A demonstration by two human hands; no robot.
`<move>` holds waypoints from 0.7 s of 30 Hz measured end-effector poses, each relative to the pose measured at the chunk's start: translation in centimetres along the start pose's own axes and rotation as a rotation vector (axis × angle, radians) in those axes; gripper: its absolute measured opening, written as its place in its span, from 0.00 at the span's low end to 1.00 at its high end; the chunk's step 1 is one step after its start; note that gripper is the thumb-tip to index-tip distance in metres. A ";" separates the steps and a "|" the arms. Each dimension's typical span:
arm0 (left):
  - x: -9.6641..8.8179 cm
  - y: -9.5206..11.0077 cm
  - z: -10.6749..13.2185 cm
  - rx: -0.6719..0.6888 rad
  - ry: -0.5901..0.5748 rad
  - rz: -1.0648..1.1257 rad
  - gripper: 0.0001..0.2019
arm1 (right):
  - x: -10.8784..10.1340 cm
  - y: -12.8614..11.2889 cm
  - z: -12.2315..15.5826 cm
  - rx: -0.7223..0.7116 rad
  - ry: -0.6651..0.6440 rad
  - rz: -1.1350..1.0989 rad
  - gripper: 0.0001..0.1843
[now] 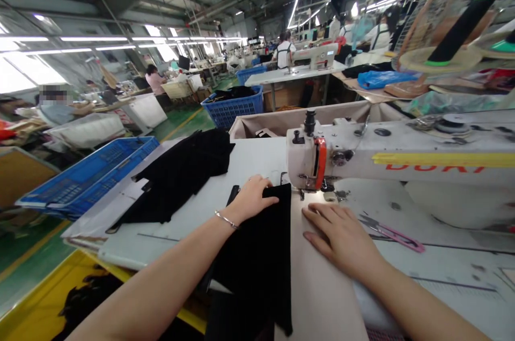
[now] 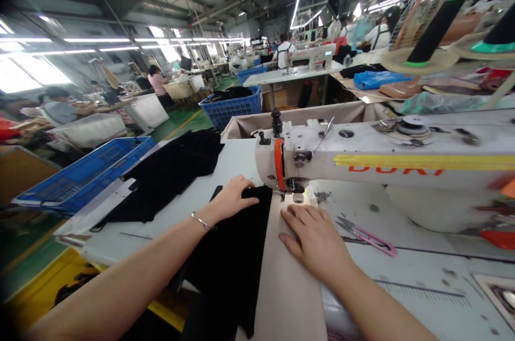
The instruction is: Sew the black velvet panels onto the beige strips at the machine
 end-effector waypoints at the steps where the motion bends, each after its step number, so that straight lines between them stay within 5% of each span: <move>1: -0.1 0.0 -0.3 -0.009 -0.002 0.015 0.17 | 0.0 0.0 0.0 0.001 0.001 -0.005 0.23; 9: 1.9 4.5 1.1 0.032 -0.042 0.222 0.07 | 0.2 0.2 0.0 0.026 -0.010 -0.026 0.23; 21: 2.7 4.9 -0.8 -0.093 0.030 0.143 0.04 | 0.1 0.1 -0.3 0.005 -0.034 0.011 0.27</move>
Point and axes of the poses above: each hand's wrist, its own z-axis away from the middle knuckle, its own x-axis out of the palm, y = z × x, the point moved 10 cm from there along -z, towards the middle knuckle, and after that the axes turned 5 degrees about z, right-handed, at the moved point
